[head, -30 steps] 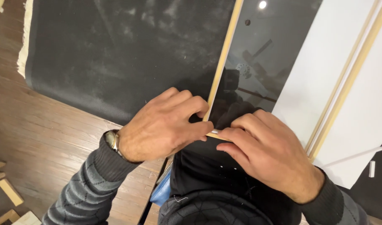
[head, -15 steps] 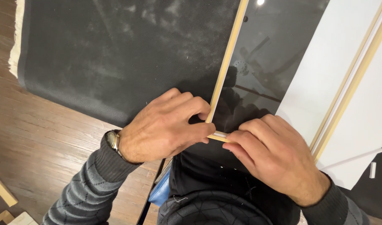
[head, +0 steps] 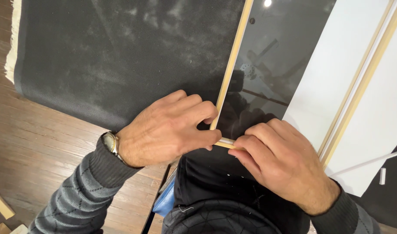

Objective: Assembling a picture frame by measuring, cutting plastic divider strips with a utility knife, and cleaning the glass pane.

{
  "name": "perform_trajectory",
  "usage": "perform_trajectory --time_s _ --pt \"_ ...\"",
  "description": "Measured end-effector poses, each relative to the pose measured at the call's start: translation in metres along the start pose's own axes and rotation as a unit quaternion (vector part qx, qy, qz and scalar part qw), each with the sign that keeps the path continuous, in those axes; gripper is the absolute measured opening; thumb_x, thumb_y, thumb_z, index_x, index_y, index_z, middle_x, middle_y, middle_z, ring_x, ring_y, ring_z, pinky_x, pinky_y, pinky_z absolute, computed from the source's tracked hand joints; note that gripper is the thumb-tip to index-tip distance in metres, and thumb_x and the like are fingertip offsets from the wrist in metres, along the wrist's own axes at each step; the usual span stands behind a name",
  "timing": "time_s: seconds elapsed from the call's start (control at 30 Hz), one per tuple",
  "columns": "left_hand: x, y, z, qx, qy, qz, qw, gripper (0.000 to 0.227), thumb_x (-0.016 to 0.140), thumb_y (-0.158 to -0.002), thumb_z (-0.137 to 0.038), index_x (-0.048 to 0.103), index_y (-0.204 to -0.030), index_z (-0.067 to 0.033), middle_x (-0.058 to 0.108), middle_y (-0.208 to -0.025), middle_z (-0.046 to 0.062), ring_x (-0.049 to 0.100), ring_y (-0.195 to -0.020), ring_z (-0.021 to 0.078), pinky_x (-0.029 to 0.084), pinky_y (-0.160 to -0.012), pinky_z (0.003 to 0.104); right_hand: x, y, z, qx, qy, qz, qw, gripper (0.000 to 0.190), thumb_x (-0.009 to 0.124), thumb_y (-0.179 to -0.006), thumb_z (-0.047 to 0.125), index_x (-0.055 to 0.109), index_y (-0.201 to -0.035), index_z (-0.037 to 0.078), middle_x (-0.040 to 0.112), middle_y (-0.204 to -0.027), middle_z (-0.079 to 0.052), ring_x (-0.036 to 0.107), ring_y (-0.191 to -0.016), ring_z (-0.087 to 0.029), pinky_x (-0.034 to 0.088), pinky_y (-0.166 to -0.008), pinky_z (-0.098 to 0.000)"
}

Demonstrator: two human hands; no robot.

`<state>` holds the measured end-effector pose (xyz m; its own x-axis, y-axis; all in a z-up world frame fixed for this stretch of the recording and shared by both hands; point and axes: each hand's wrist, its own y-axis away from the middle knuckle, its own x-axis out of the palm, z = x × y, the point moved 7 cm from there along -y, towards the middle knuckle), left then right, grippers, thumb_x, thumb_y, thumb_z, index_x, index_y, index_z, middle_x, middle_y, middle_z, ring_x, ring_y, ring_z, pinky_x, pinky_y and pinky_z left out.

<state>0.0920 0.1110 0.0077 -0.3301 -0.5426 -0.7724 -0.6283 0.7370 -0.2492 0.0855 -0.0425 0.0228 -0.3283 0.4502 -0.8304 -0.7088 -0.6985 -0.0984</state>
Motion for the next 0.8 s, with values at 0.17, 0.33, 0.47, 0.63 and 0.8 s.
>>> perform_trajectory --time_s 0.17,0.33,0.47,0.63,0.8 --pt "-0.002 0.002 0.0 0.015 0.009 0.004 1.0 0.011 0.07 -0.088 -0.018 0.074 -0.099 -0.0162 0.055 -0.099 0.002 0.053 -0.084 0.0171 0.041 -0.072 0.033 0.001 0.0 0.0 0.007 0.003 0.004 1.0 0.021 0.084 -0.079 0.02 0.071 -0.086 0.005 0.064 -0.088 -0.004 0.058 -0.075 -0.023 0.049 -0.064 -0.037" --pt "-0.001 0.0 0.0 0.019 -0.015 0.02 0.999 0.012 0.07 -0.089 -0.018 0.075 -0.099 -0.0156 0.053 -0.095 0.001 0.052 -0.083 0.0168 0.04 -0.07 0.034 0.0 -0.002 0.001 0.008 0.001 0.005 1.0 0.02 0.084 -0.079 0.019 0.071 -0.087 0.006 0.064 -0.088 -0.005 0.059 -0.076 -0.024 0.049 -0.064 -0.0372" --pt "-0.003 -0.005 -0.001 0.018 -0.004 0.022 1.0 0.015 0.073 -0.087 -0.023 0.075 -0.098 -0.0133 0.052 -0.093 0.001 0.051 -0.081 0.0182 0.039 -0.067 0.035 0.0 -0.002 0.002 0.004 -0.001 0.002 1.0 0.02 0.084 -0.079 0.018 0.071 -0.087 0.006 0.064 -0.088 -0.005 0.059 -0.076 -0.024 0.049 -0.065 -0.0372" --pt "-0.002 -0.007 0.004 0.01 0.058 0.036 0.998 0.012 0.078 -0.086 -0.022 0.071 -0.091 -0.0144 0.052 -0.092 0.002 0.053 -0.083 0.019 0.038 -0.069 0.037 -0.007 0.001 0.001 0.009 0.006 0.007 1.0 0.024 0.086 -0.076 0.022 0.071 -0.087 0.006 0.064 -0.088 -0.005 0.06 -0.076 -0.025 0.049 -0.065 -0.0378" --pt "-0.001 -0.001 0.01 -0.027 0.12 0.041 0.992 0.035 0.084 -0.078 -0.024 0.07 -0.108 -0.0126 0.051 -0.092 0.001 0.053 -0.082 0.0183 0.04 -0.072 0.036 -0.035 0.036 -0.027 0.087 0.02 -0.016 0.996 0.036 0.088 -0.072 0.027 0.071 -0.095 0.006 0.066 -0.094 -0.006 0.063 -0.083 -0.026 0.05 -0.07 -0.0371"
